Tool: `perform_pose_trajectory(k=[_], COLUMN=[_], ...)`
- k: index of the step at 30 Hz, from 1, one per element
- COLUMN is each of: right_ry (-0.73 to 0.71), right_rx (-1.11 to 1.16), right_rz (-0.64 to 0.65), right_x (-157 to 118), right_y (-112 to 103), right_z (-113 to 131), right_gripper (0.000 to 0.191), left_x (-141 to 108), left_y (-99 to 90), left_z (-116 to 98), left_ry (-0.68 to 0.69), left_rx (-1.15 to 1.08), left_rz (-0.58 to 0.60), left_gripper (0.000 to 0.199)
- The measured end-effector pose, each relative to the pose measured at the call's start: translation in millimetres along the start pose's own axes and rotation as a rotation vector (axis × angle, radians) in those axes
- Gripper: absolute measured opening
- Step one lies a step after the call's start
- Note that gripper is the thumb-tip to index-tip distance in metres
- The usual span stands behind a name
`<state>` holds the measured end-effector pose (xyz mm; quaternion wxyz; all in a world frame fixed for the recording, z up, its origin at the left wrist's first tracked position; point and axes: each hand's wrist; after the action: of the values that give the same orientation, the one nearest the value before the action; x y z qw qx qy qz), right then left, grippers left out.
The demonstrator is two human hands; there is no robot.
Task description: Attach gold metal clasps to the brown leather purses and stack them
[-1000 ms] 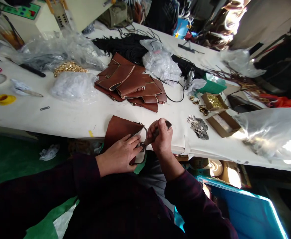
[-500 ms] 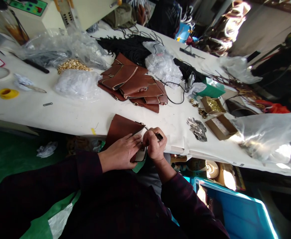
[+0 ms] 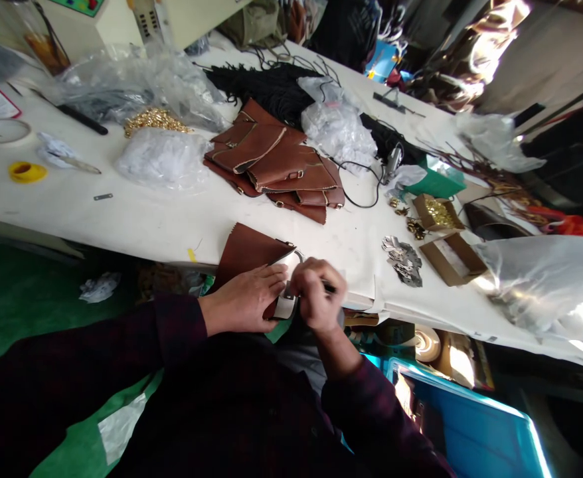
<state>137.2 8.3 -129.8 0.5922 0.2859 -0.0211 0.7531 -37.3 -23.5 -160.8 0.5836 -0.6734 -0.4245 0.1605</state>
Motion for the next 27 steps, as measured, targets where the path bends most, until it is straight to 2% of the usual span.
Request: perform_pose_trajectory(k=[5,8,11,14,16,17,19,21,24,25,27], right_ry=[0.084,0.085,0.126,0.223,0.397,0.525,0.782,0.889,0.753,0.697,0.653], right_rx=[-0.067,-0.08,-0.156,-0.252,-0.294,-0.283,-0.182,-0.048,0.022,0.006,-0.071], right_rz=[0.039,0.025,0.004,-0.208,-0.352,-0.378,-0.342,-0.324,-0.267,-0.195,0.037], right_x=[-10,-9,-14,-33,-54,-65,-85,-97,-90,-81,-56], right_y=[-8,-9,-18,-36,-45,-46,-43,-34,-31,-35,-49], right_z=[-18,-16,-6,8,11,9,-1,-12,-7,3,35], right_gripper=[0.034,0.031,0.035,0.04,0.041,0.041,0.044,0.045,0.038,0.034,0.027], left_x=[2,4,3,0,-2,-3,-2,0,2,2,3], left_y=[-0.8,-4.4,-4.8,-1.6,0.6,1.3,0.5,-5.5,-29.1,-40.7,-66.4], left_z=[-1,-4,-6,-8,-10,-12,-18,-27,-43,-48,-58], left_ry=[0.001,0.003,0.001,0.0,0.007,0.014,0.045,0.08,0.113,0.122,0.148], left_rx=[0.004,0.011,0.051,0.131,0.183,0.203,0.237,0.27,0.316,0.328,0.343], left_rz=[0.021,0.027,0.01,0.027,0.041,0.044,0.041,0.033,-0.01,-0.037,-0.091], left_gripper=[0.067,0.062,0.067,0.07,0.067,0.065,0.06,0.056,0.05,0.048,0.041])
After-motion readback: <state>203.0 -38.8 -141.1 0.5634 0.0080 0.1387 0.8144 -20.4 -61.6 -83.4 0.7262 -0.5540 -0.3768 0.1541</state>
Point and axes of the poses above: each hand's wrist, its own x-axis towards the middle knuckle, its own y-axis out of the palm, z = x × y, and after that the axes turned 14 degrees about x, right-handed
